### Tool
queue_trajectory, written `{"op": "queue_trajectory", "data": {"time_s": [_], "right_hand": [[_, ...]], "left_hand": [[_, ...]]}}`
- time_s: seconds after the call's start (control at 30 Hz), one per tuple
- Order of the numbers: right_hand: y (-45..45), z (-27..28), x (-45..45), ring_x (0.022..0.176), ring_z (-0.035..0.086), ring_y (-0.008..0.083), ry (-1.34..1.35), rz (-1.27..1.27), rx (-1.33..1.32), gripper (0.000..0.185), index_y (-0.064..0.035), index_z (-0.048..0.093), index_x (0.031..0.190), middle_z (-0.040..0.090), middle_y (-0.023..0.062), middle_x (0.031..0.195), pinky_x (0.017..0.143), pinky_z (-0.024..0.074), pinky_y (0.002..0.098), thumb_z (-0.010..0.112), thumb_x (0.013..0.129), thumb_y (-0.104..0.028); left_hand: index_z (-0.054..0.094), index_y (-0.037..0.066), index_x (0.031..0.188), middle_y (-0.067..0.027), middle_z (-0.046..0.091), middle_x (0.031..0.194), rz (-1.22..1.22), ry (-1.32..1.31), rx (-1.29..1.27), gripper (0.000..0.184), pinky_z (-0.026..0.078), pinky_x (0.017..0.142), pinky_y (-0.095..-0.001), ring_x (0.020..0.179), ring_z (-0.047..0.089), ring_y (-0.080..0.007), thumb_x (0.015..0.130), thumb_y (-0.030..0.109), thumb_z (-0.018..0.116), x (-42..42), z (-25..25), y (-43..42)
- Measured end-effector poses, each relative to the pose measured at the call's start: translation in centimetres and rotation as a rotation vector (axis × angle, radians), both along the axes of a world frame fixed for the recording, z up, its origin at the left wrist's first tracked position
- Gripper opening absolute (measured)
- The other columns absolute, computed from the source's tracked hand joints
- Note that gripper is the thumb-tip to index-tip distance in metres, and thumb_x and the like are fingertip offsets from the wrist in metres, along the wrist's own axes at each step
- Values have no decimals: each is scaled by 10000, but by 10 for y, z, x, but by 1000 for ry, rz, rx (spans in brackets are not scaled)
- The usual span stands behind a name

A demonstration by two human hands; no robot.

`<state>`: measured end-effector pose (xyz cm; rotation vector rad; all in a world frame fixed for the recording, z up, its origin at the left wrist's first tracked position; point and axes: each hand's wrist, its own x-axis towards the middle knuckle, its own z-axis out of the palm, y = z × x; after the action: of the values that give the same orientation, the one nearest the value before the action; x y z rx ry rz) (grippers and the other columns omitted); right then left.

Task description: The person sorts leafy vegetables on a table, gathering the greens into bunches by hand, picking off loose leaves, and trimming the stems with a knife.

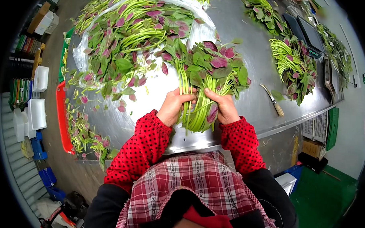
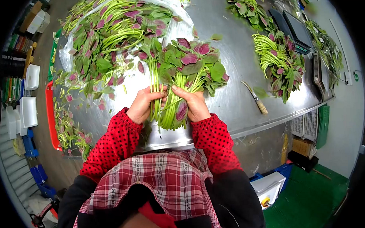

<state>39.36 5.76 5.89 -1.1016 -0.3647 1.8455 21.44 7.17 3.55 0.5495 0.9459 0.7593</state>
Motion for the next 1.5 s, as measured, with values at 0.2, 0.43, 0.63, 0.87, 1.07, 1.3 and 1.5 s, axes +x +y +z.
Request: {"op": "queue_trajectory", "data": {"time_s": [0.2, 0.43, 0.63, 0.87, 1.07, 1.3, 1.5], "right_hand": [[-29, -12, 0, 900, 625, 156, -241, 75, 96, 366, 38, 572, 1152, 651, 80, 1039, 804, 503, 295, 705, 821, -48], [-66, -42, 19, 956, 599, 165, -465, 25, 21, 541, 71, 491, 1215, 623, 121, 1083, 840, 489, 300, 731, 795, -170], [-95, -51, 17, 1091, 549, 202, -921, 418, 522, 877, -9, 364, 1350, 554, 123, 1193, 887, 492, 324, 866, 647, -158], [-107, -65, 22, 1066, 553, 206, -516, 321, 370, 1010, -38, 288, 1394, 535, 103, 1196, 864, 502, 333, 886, 580, -66], [-97, -12, 21, 980, 609, 329, -1150, 440, 664, 1010, -80, 362, 1366, 583, 180, 1131, 805, 506, 387, 896, 536, -296], [-100, -46, 21, 825, 651, 387, -1015, 301, 383, 761, -30, 374, 1280, 654, 213, 874, 721, 519, 444, 734, 632, -197], [-71, 0, -7, 845, 670, 324, -1072, 121, 667, 676, -14, 420, 1248, 646, 194, 905, 720, 525, 382, 745, 675, -161]], "left_hand": [[521, -35, 1185, -97, 609, 1127, -8, -136, -132, 399, 469, 895, -314, 996, 591, -157, 1012, 309, 418, 29, -31, -48], [440, -31, 1283, -100, 573, 1197, -46, -57, -123, 448, 465, 923, -308, 1021, 586, -156, 1003, 318, 456, 30, -66, -60], [453, 2, 1270, -88, 584, 1126, -233, -198, 43, 457, 498, 828, -278, 984, 590, -158, 893, 176, 644, 44, -48, -81], [490, 5, 1240, -83, 595, 1104, -259, -164, -71, 403, 508, 788, -274, 954, 597, -139, 897, 157, 636, 48, -39, -94], [496, 12, 1227, -79, 591, 1090, -137, -426, -240, 356, 510, 796, -283, 966, 600, -161, 939, 210, 561, 48, -19, -95], [500, -32, 1242, -85, 576, 1179, -180, -220, -165, 357, 433, 915, -285, 1058, 550, -153, 944, 155, 562, 63, -28, -83], [477, -38, 1261, -89, 561, 1222, -59, -128, 184, 418, 418, 957, -296, 1098, 541, -168, 905, 140, 607, 48, 33, -77]]}}
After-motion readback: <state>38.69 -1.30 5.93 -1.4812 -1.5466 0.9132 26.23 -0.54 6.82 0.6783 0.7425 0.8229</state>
